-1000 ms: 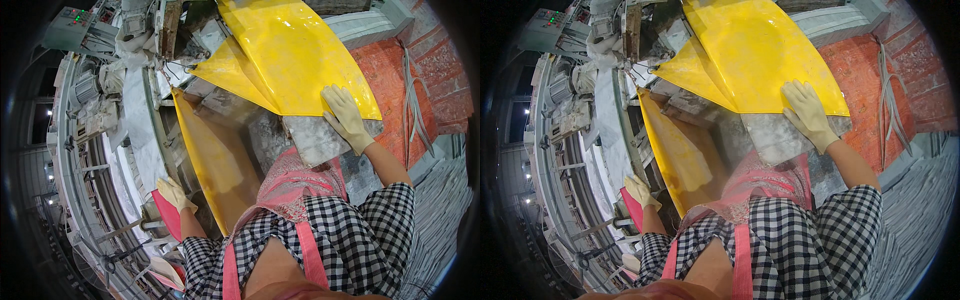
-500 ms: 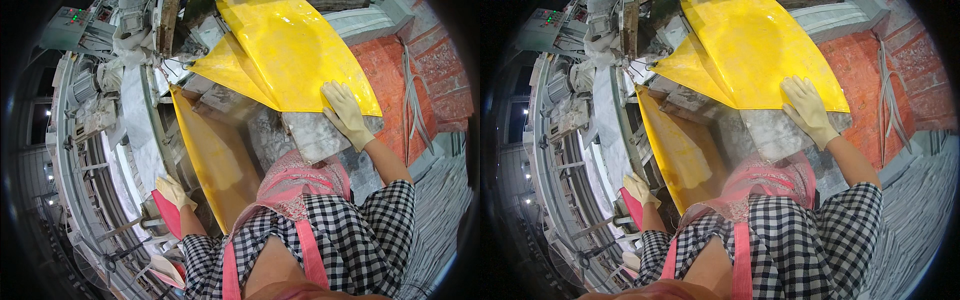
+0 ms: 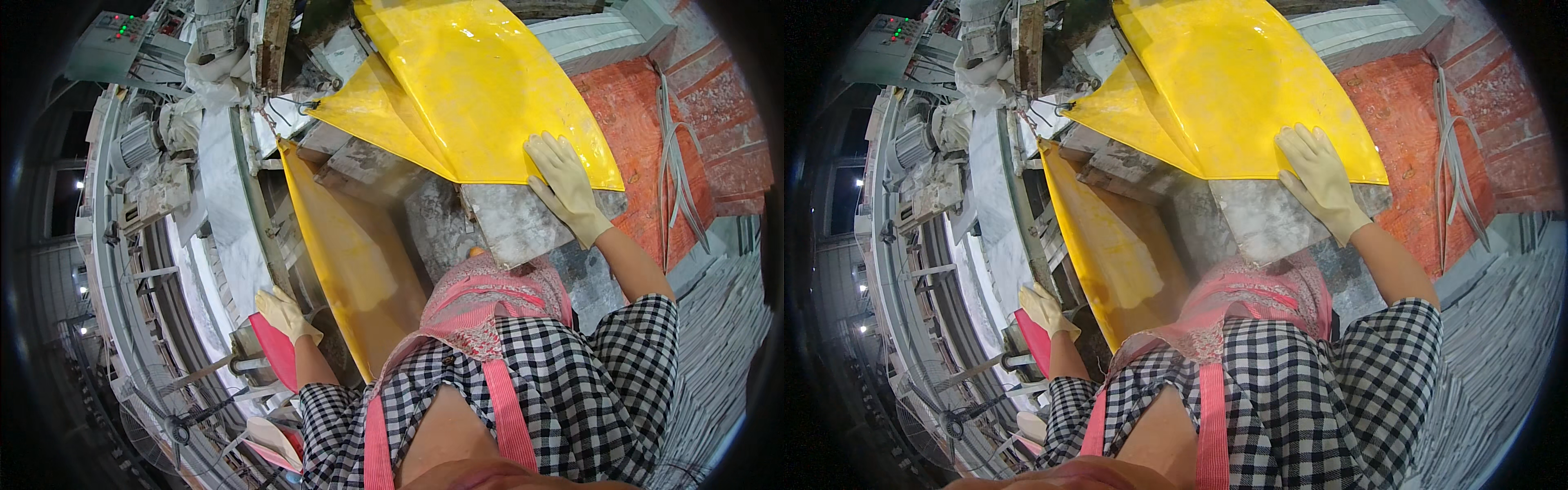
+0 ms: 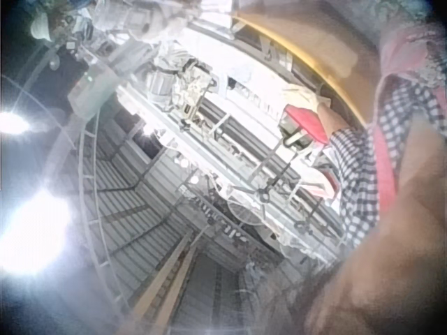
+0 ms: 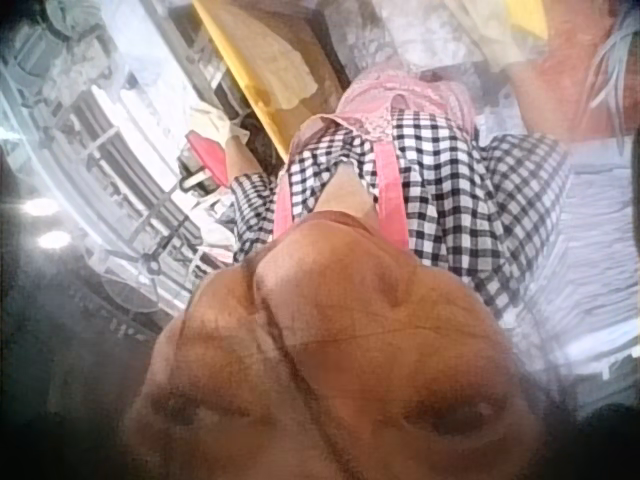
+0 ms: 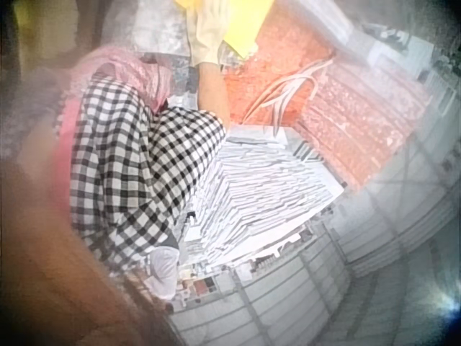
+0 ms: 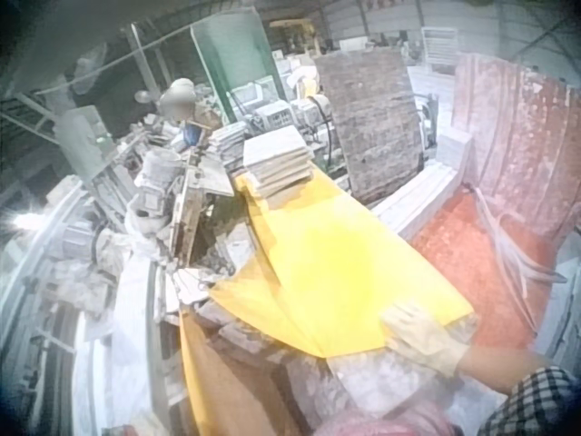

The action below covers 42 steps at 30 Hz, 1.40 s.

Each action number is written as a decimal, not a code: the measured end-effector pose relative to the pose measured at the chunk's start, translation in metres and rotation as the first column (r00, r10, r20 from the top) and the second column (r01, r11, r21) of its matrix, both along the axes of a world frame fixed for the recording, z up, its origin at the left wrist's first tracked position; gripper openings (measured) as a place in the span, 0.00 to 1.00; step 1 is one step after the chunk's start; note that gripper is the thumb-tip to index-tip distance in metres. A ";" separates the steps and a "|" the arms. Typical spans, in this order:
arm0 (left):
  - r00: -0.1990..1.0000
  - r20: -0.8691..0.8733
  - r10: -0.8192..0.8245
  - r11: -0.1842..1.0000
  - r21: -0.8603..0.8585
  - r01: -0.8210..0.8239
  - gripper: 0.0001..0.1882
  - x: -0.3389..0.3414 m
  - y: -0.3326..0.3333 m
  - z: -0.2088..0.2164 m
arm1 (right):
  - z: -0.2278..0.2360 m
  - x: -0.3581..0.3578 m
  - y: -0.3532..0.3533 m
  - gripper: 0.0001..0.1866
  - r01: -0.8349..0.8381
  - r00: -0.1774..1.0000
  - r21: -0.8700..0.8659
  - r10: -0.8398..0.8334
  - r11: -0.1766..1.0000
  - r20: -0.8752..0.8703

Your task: The person repeatedly picks up rectangular tiles from a yellow conveyor and stacks them into a neat pile. The person uses both hands to lift and place each tile, maintaining alignment as the stack grows.

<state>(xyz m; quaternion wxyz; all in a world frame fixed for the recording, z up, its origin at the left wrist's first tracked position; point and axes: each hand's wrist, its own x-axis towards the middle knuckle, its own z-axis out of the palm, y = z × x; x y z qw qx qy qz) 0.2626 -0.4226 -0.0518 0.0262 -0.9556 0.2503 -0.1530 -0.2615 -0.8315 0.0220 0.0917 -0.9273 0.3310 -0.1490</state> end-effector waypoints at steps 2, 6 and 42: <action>1.000 0.001 -0.003 1.000 -0.014 0.003 0.30 0.000 -0.001 0.000 | 0.000 0.000 0.000 0.29 0.003 1.000 0.002 -0.003 1.000 -0.004; 1.000 0.023 -0.010 1.000 -0.004 0.010 0.30 -0.002 -0.003 0.002 | -0.001 0.001 0.000 0.29 0.003 1.000 -0.002 -0.003 1.000 0.000; 0.995 0.088 -0.054 0.997 -0.043 0.058 0.28 -0.001 -0.001 -0.001 | 0.001 0.000 0.000 0.29 0.001 1.000 0.002 -0.001 1.000 0.011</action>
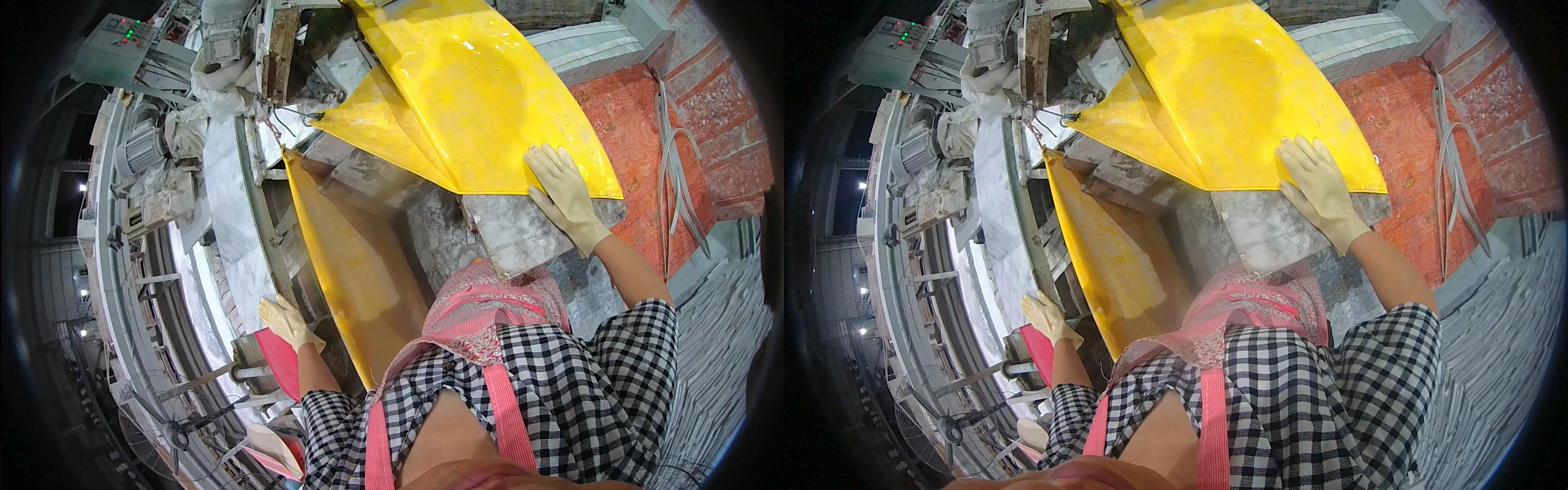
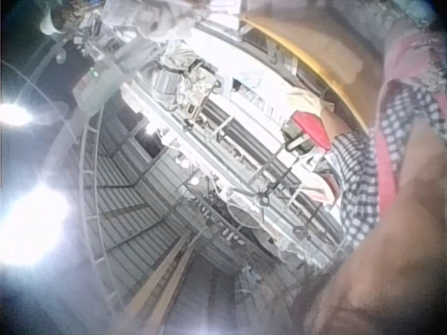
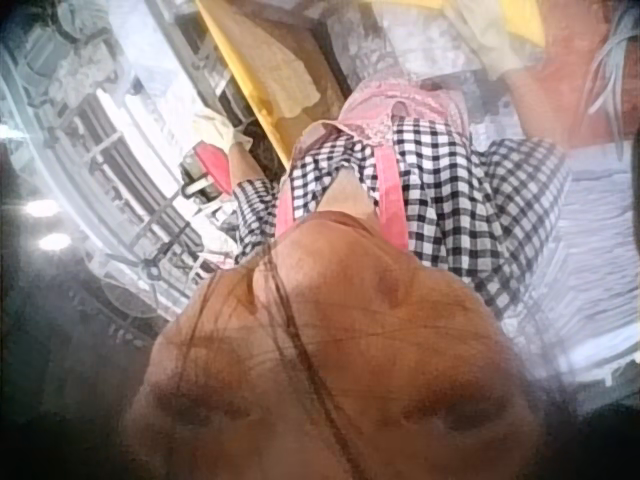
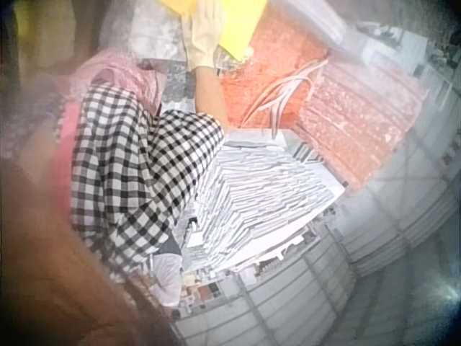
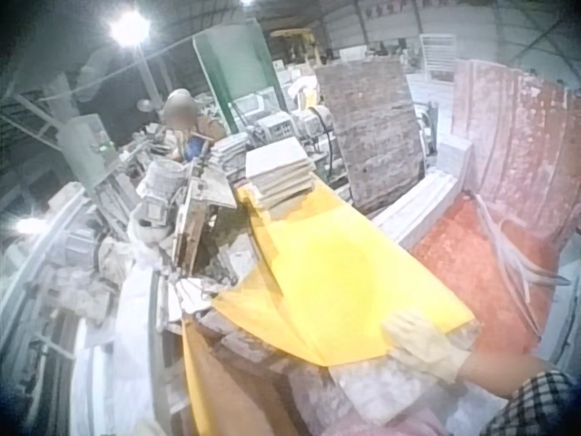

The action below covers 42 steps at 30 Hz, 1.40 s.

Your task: The person repeatedly picks up rectangular tiles from a yellow conveyor and stacks them into a neat pile. The person uses both hands to lift and place each tile, maintaining alignment as the stack grows.

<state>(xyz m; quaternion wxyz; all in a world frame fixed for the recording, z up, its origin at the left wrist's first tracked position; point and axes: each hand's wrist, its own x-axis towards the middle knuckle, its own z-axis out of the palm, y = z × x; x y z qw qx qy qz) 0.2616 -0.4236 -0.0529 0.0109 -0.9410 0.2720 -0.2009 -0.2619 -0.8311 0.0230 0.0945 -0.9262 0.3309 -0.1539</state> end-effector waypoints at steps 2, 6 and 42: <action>1.000 -0.003 0.001 1.000 -0.010 -0.001 0.28 0.000 0.000 0.000 | 0.001 0.000 0.000 0.29 0.000 1.000 0.001 0.000 1.000 -0.006; 0.999 -0.044 0.020 1.000 -0.012 -0.020 0.29 -0.001 0.000 0.001 | 0.002 0.000 0.001 0.29 0.003 1.000 0.011 -0.003 1.000 -0.005; 0.998 -0.050 0.044 0.999 0.034 -0.043 0.31 0.012 0.011 -0.015 | -0.015 -0.007 -0.002 0.28 0.017 0.999 -0.068 -0.015 0.998 0.029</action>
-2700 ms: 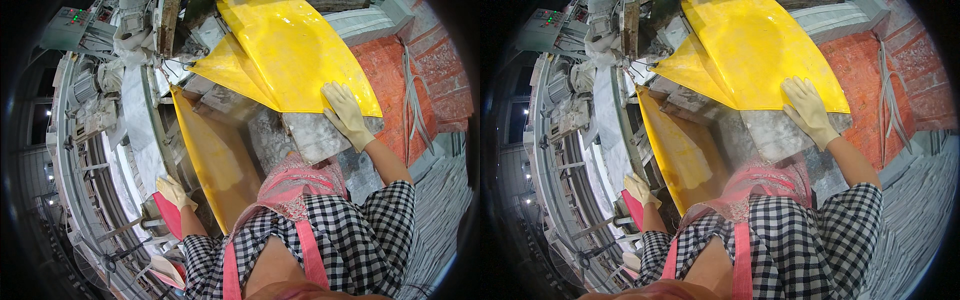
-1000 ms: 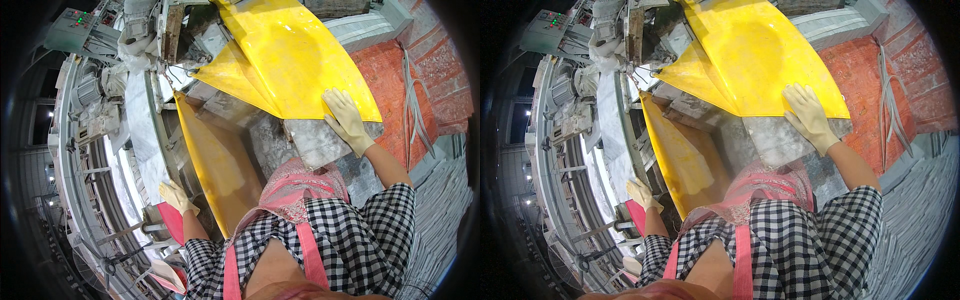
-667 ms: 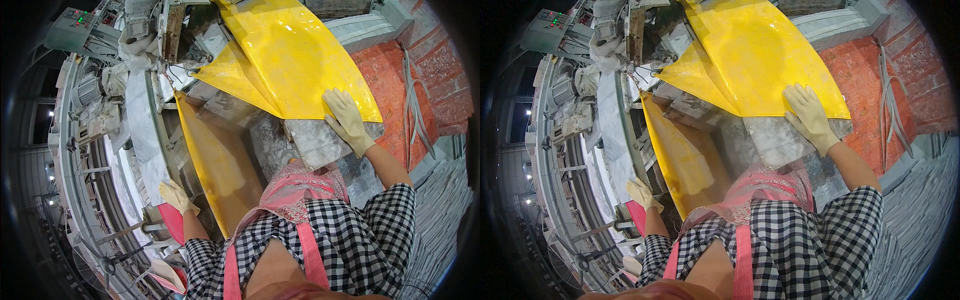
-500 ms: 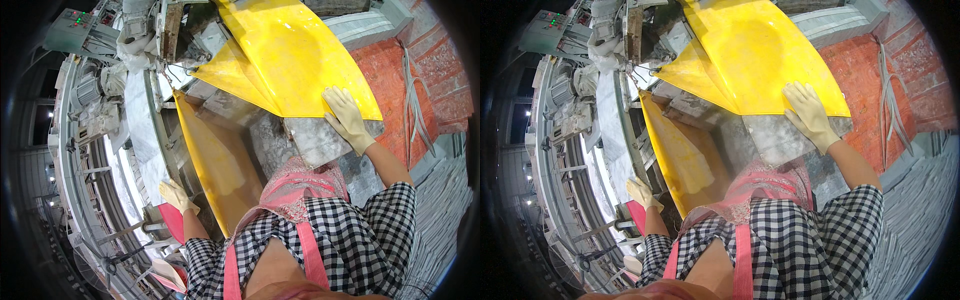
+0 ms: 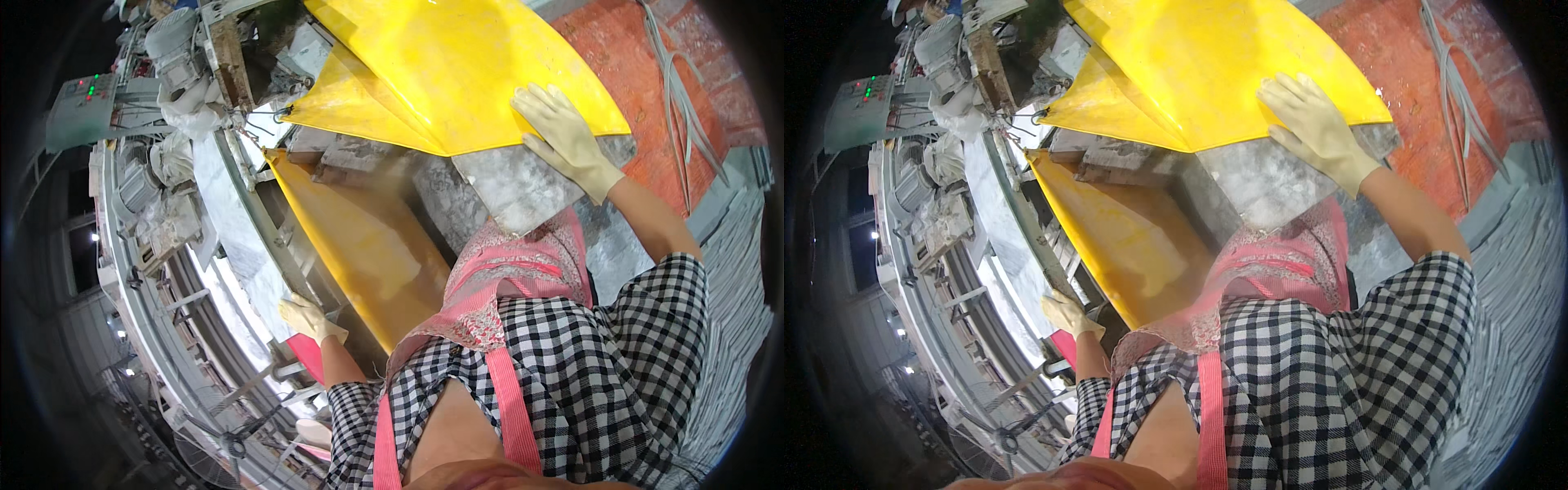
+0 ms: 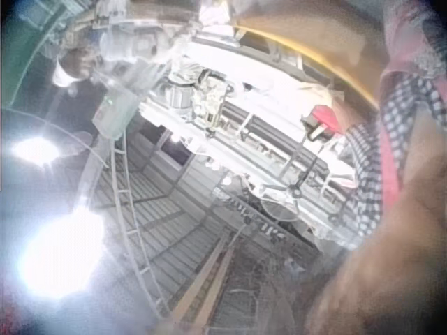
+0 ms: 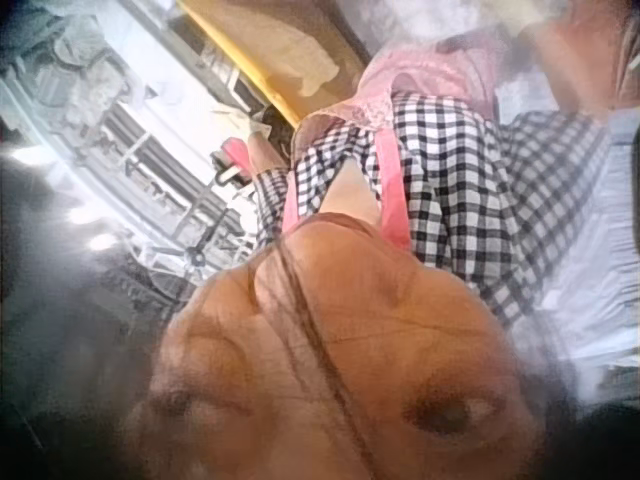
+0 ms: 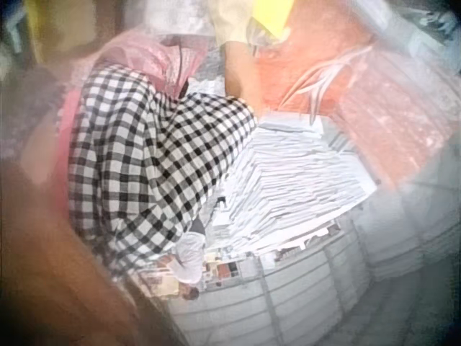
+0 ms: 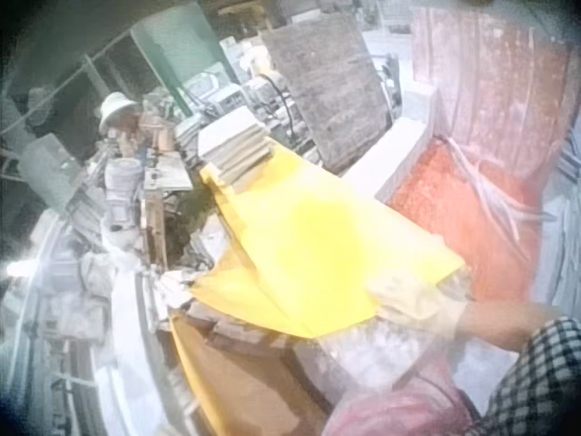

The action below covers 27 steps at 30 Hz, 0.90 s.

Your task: The person repeatedly picks up rectangular tiles from a yellow conveyor and stacks them into a neat pile. The person uses both hands to lift and place each tile, maintaining alignment as the stack grows.

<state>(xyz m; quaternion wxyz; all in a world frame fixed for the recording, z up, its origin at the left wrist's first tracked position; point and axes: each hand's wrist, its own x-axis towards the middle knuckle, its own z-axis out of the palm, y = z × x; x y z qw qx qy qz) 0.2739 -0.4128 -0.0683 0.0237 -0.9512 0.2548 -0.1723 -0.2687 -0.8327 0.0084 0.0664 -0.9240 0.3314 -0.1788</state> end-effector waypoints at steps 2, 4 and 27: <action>1.000 0.007 -0.014 1.000 0.015 0.014 0.32 -0.004 -0.003 0.005 | 0.000 0.000 0.000 0.31 0.002 1.000 0.025 -0.002 1.000 -0.009; 1.000 -0.017 0.006 1.000 0.004 -0.006 0.33 -0.009 -0.007 0.010 | 0.001 0.000 0.001 0.30 0.002 1.000 -0.015 -0.001 1.000 0.024; 0.994 -0.098 0.045 0.996 0.084 -0.036 0.31 -0.014 -0.011 0.033 | 0.009 0.006 -0.002 0.32 0.056 0.998 0.099 -0.057 0.994 0.005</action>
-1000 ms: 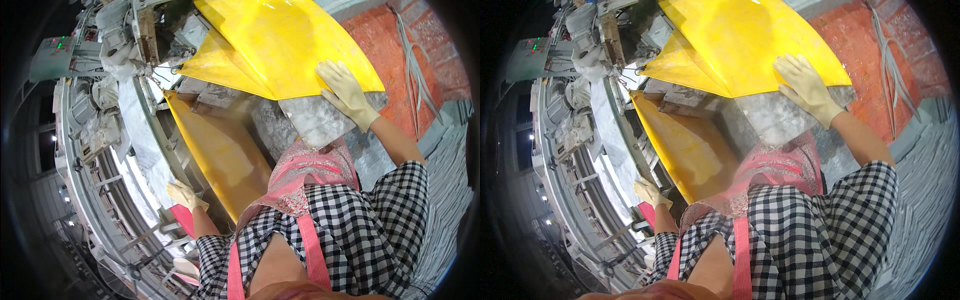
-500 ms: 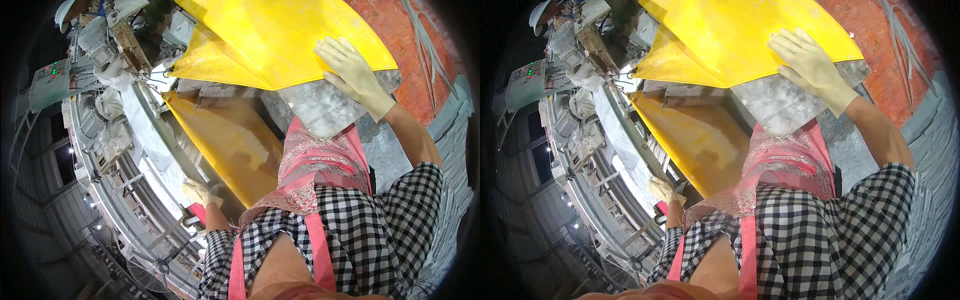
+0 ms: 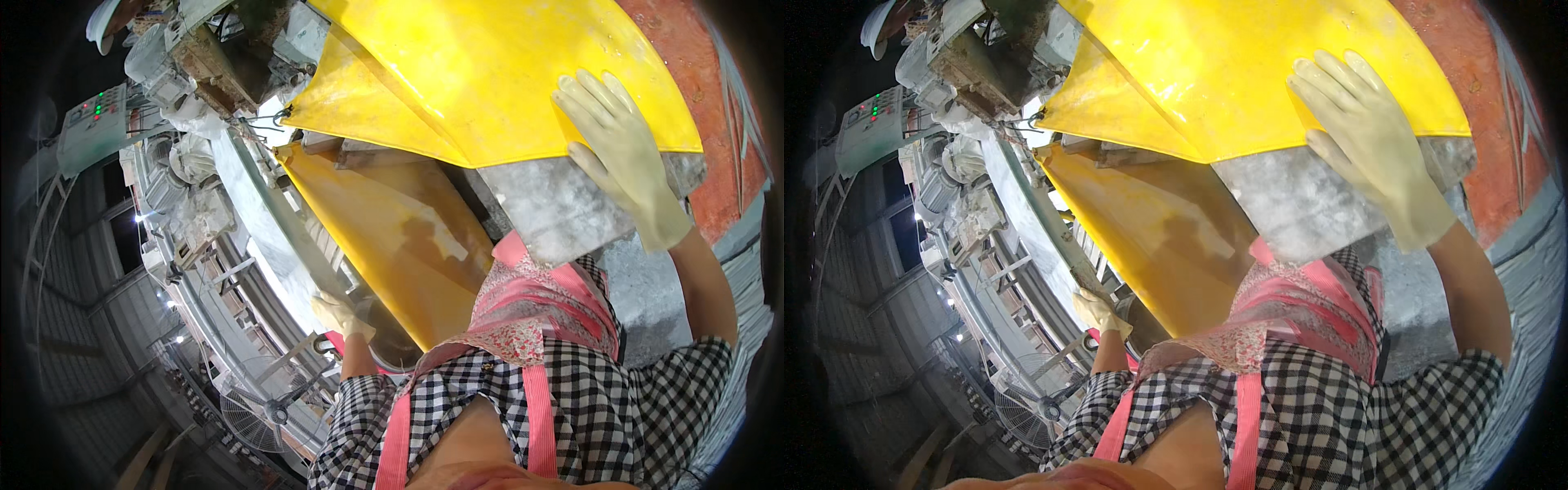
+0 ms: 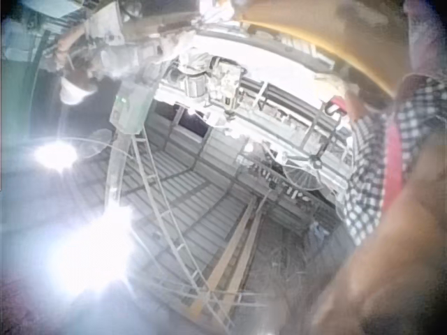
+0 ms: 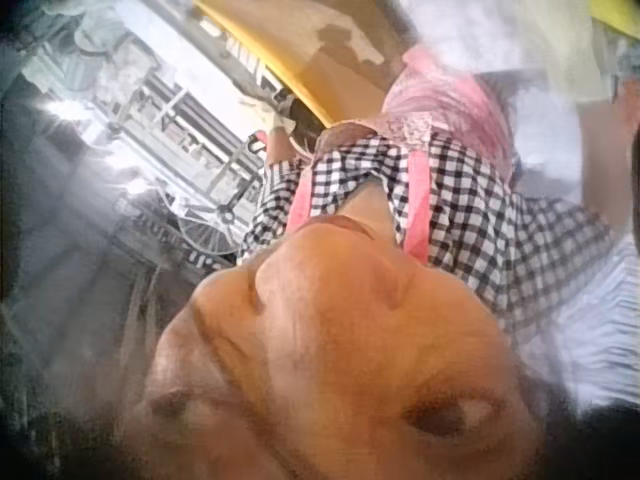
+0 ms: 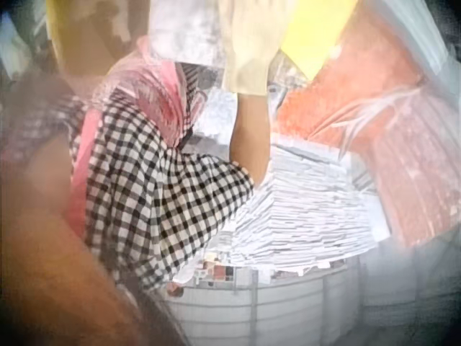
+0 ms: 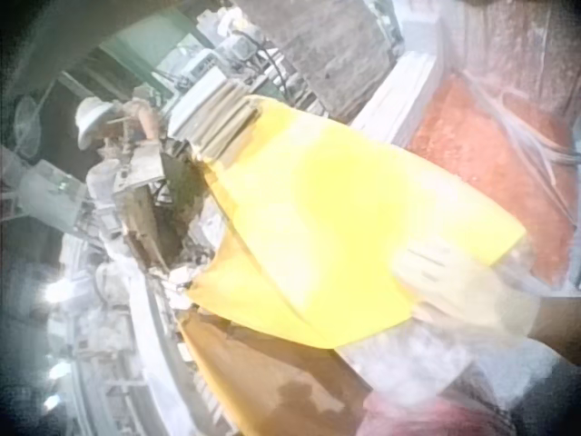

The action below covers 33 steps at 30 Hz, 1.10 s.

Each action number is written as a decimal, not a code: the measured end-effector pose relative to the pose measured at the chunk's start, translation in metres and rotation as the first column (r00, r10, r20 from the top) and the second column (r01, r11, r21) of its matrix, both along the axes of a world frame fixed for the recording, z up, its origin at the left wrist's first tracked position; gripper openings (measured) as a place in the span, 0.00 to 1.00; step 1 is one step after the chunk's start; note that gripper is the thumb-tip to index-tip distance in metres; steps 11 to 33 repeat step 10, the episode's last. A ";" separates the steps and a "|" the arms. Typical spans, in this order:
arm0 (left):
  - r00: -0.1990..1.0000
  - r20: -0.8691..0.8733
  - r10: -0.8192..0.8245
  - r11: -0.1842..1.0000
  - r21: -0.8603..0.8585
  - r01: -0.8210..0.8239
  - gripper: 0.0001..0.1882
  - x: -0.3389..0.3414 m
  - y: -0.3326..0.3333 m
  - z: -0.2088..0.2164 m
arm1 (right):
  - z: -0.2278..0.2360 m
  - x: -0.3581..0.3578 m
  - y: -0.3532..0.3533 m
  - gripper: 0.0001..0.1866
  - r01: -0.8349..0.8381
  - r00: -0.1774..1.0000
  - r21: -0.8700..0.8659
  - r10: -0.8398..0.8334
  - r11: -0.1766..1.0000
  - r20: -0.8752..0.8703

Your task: The person repeatedly picks up rectangular tiles from a yellow conveyor and stacks them into a neat pile. The person uses both hands to lift and place each tile, maintaining alignment as the stack grows.

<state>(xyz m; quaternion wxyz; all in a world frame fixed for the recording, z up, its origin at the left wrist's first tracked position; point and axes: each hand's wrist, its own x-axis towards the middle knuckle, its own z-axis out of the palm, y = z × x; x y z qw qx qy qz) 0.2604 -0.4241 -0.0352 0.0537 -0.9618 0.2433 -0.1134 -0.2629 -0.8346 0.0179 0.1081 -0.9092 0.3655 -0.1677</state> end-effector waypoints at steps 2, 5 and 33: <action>1.000 0.025 -0.015 1.000 -0.016 0.015 0.31 -0.001 0.002 0.002 | 0.005 0.001 0.002 0.32 0.015 1.000 0.019 -0.015 1.000 -0.022; 0.998 -0.039 0.044 0.997 0.066 -0.042 0.32 0.001 -0.002 0.010 | 0.008 0.002 0.003 0.31 0.025 1.000 0.020 -0.024 1.000 -0.017; 0.996 -0.047 0.078 0.997 0.011 -0.077 0.34 -0.005 -0.005 0.014 | 0.013 0.006 0.006 0.33 0.022 1.000 0.040 -0.022 0.999 -0.010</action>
